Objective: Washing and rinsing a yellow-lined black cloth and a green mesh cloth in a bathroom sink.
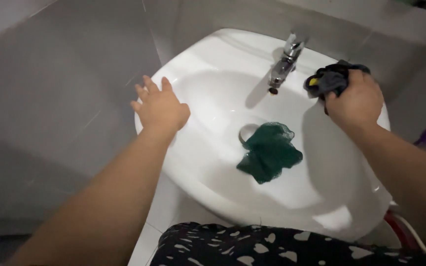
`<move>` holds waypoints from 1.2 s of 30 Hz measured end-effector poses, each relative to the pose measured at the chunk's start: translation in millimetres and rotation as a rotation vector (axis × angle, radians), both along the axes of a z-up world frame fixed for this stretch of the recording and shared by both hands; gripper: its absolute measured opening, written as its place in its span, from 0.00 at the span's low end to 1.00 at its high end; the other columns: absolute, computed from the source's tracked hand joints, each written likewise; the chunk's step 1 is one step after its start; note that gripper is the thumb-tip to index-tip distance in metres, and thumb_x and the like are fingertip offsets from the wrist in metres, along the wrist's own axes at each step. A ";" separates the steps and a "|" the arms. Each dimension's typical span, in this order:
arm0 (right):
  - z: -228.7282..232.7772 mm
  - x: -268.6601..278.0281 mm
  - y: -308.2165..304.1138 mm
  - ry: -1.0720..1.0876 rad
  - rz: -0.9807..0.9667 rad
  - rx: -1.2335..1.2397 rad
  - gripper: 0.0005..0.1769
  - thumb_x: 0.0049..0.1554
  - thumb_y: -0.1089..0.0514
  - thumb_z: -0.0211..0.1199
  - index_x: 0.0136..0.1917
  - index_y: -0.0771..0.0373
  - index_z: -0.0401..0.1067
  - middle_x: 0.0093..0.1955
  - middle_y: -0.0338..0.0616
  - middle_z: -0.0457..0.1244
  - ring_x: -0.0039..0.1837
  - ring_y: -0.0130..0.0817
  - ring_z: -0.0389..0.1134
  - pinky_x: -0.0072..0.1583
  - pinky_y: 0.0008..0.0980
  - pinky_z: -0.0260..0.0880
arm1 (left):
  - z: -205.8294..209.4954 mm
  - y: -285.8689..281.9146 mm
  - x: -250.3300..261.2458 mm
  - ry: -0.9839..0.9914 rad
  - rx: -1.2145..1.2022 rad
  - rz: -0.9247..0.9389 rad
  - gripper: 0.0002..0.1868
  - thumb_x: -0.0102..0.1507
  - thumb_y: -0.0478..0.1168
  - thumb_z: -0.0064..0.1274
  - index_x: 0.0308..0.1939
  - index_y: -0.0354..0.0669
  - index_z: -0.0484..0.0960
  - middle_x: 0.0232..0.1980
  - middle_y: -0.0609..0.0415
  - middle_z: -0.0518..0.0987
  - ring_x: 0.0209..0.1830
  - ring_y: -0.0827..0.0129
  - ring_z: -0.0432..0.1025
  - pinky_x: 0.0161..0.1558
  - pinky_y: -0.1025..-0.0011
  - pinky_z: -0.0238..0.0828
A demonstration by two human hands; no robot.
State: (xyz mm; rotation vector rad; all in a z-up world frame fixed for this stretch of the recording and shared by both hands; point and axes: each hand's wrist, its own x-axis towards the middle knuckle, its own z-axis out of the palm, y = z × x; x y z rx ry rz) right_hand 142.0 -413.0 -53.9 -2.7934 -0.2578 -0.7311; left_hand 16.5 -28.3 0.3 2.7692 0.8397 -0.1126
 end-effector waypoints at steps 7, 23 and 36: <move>20.5 20.3 39.8 0.199 -0.014 0.047 0.35 0.50 0.52 0.71 0.69 0.63 0.70 0.63 0.60 0.65 0.64 0.56 0.67 0.64 0.49 0.66 | -11.4 -5.8 36.7 -0.049 0.055 -0.104 0.49 0.53 0.35 0.51 0.79 0.37 0.51 0.84 0.42 0.42 0.83 0.44 0.33 0.74 0.34 0.25; 32.9 10.3 43.7 0.262 0.036 0.083 0.36 0.44 0.55 0.73 0.66 0.62 0.72 0.60 0.56 0.68 0.61 0.54 0.69 0.61 0.46 0.68 | -44.2 -40.2 111.7 -0.078 0.176 -0.487 0.41 0.67 0.60 0.39 0.79 0.44 0.51 0.84 0.49 0.43 0.83 0.51 0.35 0.75 0.39 0.27; 32.9 -77.2 21.6 0.171 -0.293 -0.016 0.34 0.49 0.52 0.75 0.65 0.66 0.72 0.62 0.59 0.66 0.66 0.54 0.66 0.65 0.50 0.67 | -61.5 -38.5 104.0 -0.224 0.252 -0.508 0.43 0.65 0.59 0.42 0.79 0.42 0.52 0.83 0.45 0.46 0.82 0.49 0.36 0.75 0.41 0.27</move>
